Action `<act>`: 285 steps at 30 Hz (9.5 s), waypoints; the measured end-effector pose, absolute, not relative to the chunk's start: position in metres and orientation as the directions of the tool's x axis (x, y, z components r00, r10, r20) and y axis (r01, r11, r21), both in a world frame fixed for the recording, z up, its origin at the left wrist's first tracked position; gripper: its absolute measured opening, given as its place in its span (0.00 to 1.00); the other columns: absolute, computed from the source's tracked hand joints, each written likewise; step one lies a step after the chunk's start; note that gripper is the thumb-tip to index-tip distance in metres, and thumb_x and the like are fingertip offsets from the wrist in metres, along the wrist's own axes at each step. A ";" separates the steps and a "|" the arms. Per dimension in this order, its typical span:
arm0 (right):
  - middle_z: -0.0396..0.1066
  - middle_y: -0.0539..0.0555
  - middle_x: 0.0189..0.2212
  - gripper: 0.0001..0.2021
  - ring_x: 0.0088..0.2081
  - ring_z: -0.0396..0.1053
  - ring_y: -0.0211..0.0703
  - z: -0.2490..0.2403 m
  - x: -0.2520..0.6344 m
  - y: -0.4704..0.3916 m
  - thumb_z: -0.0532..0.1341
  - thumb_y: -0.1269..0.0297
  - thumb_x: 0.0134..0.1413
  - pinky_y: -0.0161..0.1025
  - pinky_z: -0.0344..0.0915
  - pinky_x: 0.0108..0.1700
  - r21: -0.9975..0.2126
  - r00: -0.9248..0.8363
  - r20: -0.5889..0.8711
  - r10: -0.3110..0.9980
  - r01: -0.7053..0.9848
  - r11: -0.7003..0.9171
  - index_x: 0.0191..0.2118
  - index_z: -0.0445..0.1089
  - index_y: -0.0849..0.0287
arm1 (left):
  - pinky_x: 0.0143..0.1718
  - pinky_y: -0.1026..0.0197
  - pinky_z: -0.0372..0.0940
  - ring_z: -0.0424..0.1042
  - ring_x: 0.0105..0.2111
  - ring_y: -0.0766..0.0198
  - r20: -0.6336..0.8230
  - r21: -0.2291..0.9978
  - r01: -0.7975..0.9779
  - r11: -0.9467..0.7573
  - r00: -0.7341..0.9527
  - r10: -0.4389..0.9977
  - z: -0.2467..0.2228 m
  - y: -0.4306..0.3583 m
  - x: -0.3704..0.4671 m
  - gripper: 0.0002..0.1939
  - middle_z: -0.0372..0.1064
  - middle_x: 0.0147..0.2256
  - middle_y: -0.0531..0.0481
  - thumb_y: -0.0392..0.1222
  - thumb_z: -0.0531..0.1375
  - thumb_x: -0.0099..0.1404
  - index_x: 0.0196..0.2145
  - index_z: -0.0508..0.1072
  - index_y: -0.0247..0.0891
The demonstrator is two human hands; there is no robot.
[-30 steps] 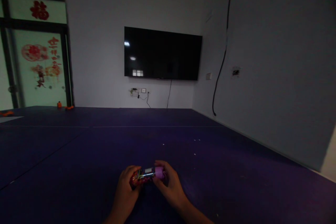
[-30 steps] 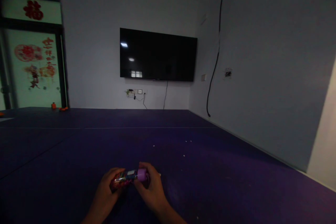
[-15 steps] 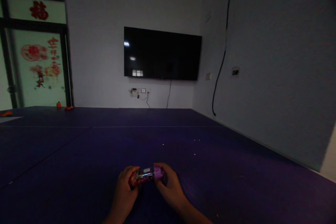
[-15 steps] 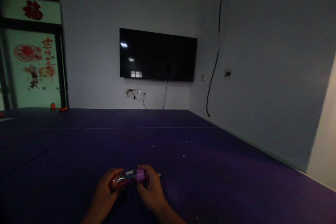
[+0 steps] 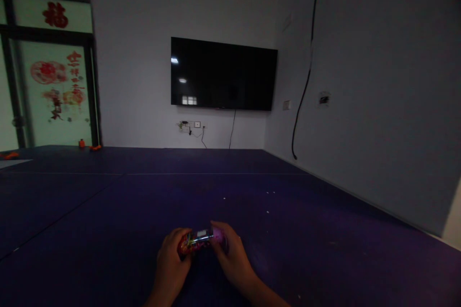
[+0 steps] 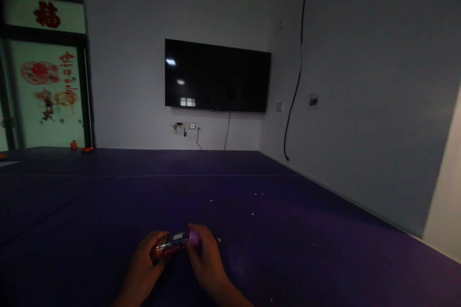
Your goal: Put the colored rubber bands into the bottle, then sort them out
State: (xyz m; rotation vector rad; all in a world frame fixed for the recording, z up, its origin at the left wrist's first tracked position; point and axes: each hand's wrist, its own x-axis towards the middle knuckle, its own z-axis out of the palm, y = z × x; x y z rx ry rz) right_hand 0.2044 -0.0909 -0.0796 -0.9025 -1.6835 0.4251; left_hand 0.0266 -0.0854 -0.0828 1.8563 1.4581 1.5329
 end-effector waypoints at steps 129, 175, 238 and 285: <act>0.62 0.52 0.56 0.21 0.60 0.52 0.49 -0.063 0.218 -0.069 0.51 0.74 0.50 0.50 0.51 0.58 -0.209 -0.447 0.374 0.813 0.813 0.543 0.47 0.71 0.52 | 0.39 0.54 0.68 0.74 0.37 0.52 0.223 0.961 -0.172 -0.218 0.012 0.975 -0.070 -0.031 0.041 0.28 0.75 0.35 0.43 0.59 0.65 0.45 0.36 0.72 0.34; 0.29 0.55 0.66 0.29 0.65 0.32 0.54 -0.066 0.213 -0.070 0.52 0.60 0.60 0.53 0.44 0.61 -0.234 -0.502 0.266 0.823 0.795 0.560 0.64 0.43 0.49 | 0.37 0.55 0.70 0.75 0.32 0.55 0.130 0.939 -0.319 -0.128 -0.017 0.991 -0.059 -0.039 0.041 0.27 0.75 0.32 0.43 0.56 0.67 0.43 0.35 0.72 0.32; 0.33 0.57 0.66 0.32 0.64 0.40 0.54 -0.072 0.214 -0.067 0.55 0.58 0.57 0.53 0.49 0.59 -0.258 -0.510 0.340 0.790 0.757 0.600 0.64 0.41 0.47 | 0.33 0.58 0.70 0.74 0.29 0.60 0.111 0.962 -0.259 -0.082 0.098 0.989 -0.057 -0.043 0.038 0.23 0.74 0.28 0.47 0.53 0.68 0.44 0.32 0.73 0.33; 0.69 0.52 0.28 0.13 0.32 0.66 0.38 -0.063 0.202 -0.071 0.51 0.64 0.60 0.33 0.60 0.35 -0.328 -0.583 0.435 0.686 0.607 0.724 0.27 0.68 0.59 | 0.37 0.56 0.68 0.74 0.37 0.53 0.285 0.952 -0.084 -0.295 -0.113 0.952 -0.063 -0.034 0.036 0.26 0.75 0.34 0.44 0.59 0.64 0.46 0.34 0.70 0.35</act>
